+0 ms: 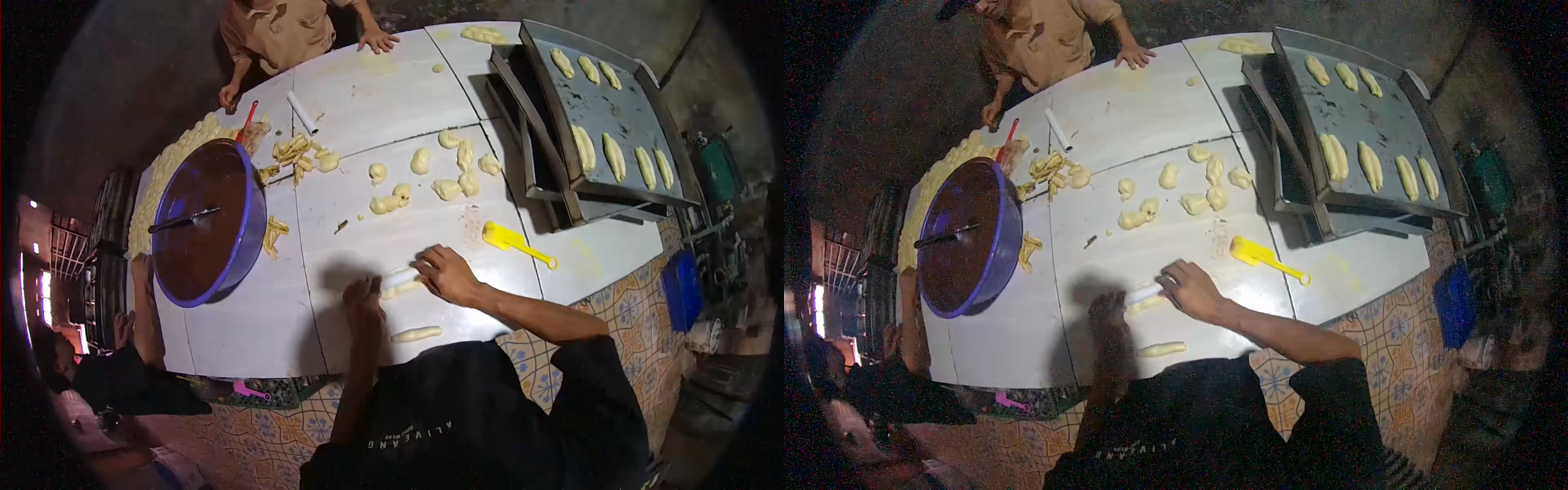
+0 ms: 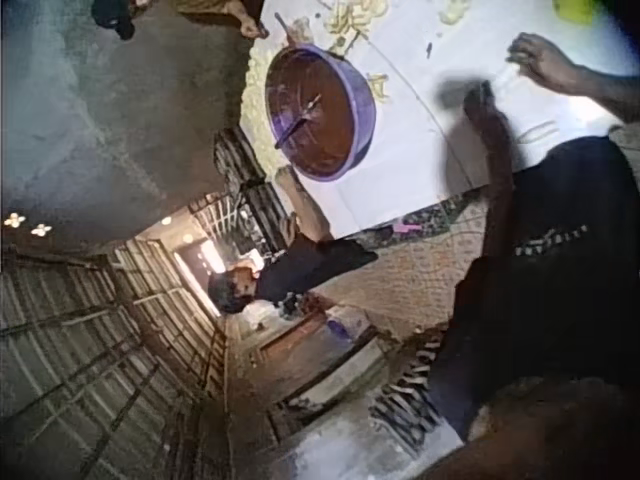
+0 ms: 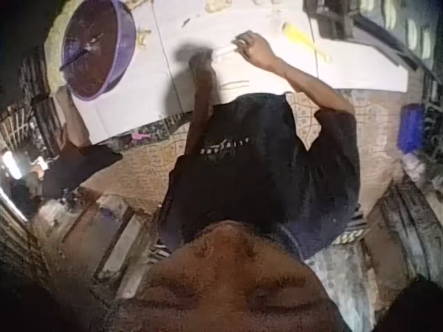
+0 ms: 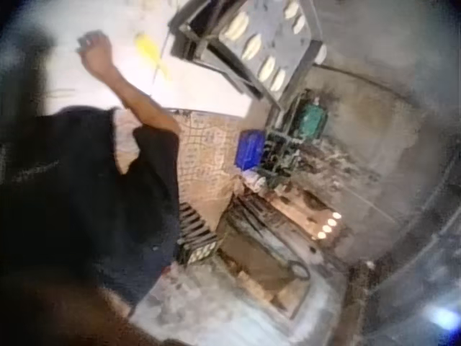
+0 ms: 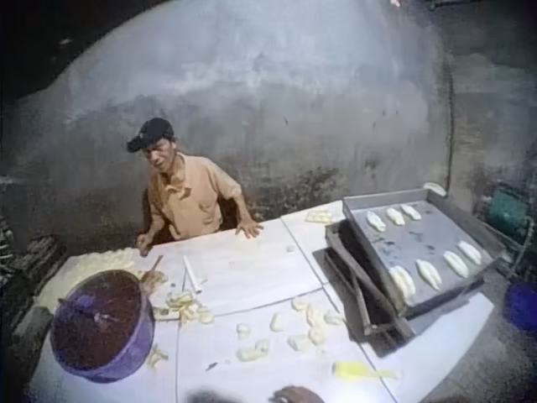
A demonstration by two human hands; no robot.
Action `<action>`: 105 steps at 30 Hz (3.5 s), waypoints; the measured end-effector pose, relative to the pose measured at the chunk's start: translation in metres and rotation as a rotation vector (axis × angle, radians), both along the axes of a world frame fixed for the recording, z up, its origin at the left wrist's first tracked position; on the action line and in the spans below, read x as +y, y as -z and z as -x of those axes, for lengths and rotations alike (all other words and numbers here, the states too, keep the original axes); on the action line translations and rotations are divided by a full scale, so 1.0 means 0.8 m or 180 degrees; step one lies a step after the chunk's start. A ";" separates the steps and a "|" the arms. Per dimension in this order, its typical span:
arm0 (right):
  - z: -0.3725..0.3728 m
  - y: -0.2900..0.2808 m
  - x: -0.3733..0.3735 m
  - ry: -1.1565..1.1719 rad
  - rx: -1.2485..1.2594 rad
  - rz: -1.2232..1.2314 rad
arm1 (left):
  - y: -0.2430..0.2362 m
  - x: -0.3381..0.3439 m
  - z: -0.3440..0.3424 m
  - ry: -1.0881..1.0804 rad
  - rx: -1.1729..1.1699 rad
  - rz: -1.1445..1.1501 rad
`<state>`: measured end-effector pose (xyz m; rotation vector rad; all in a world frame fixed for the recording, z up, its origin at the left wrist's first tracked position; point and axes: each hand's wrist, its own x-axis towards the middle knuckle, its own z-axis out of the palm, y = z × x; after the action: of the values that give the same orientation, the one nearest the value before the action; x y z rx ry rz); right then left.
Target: The person prepares bread dough by flattening dough pieces on a table, spreading filling onto them with a spatula, rolling the dough into shape, and placing the shaped rolls onto a baking tray.
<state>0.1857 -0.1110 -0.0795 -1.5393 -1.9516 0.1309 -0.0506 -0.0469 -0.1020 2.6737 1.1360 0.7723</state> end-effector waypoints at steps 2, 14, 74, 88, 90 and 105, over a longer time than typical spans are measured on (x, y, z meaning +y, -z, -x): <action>-0.003 0.018 -0.028 0.0025 -0.0070 -0.0031 | 0.001 -0.021 0.005 -0.0071 0.0230 0.0132; 0.005 0.017 0.008 0.0638 -0.0141 0.0233 | -0.021 0.008 -0.022 -0.0898 0.1428 0.0215; 0.368 -0.190 0.515 -0.3192 -0.2348 0.1995 | 0.007 -0.053 0.138 -0.3199 -0.0571 -0.0107; 0.046 -0.204 0.167 -0.2440 -0.1381 0.2227 | 0.029 -0.053 0.131 -0.2881 -0.0712 0.0184; 0.020 -0.156 0.088 -0.1850 -0.1179 0.2179 | 0.030 -0.049 0.128 -0.3005 -0.0488 0.0432; 0.002 -0.077 -0.059 -0.0569 -0.0564 0.1525 | 0.031 -0.061 0.132 -0.2888 0.0415 -0.0383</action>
<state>0.1843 -0.1580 -0.0175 -1.7110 -2.3156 0.5934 -0.1566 -0.0958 -0.1265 2.2230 2.4484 0.7707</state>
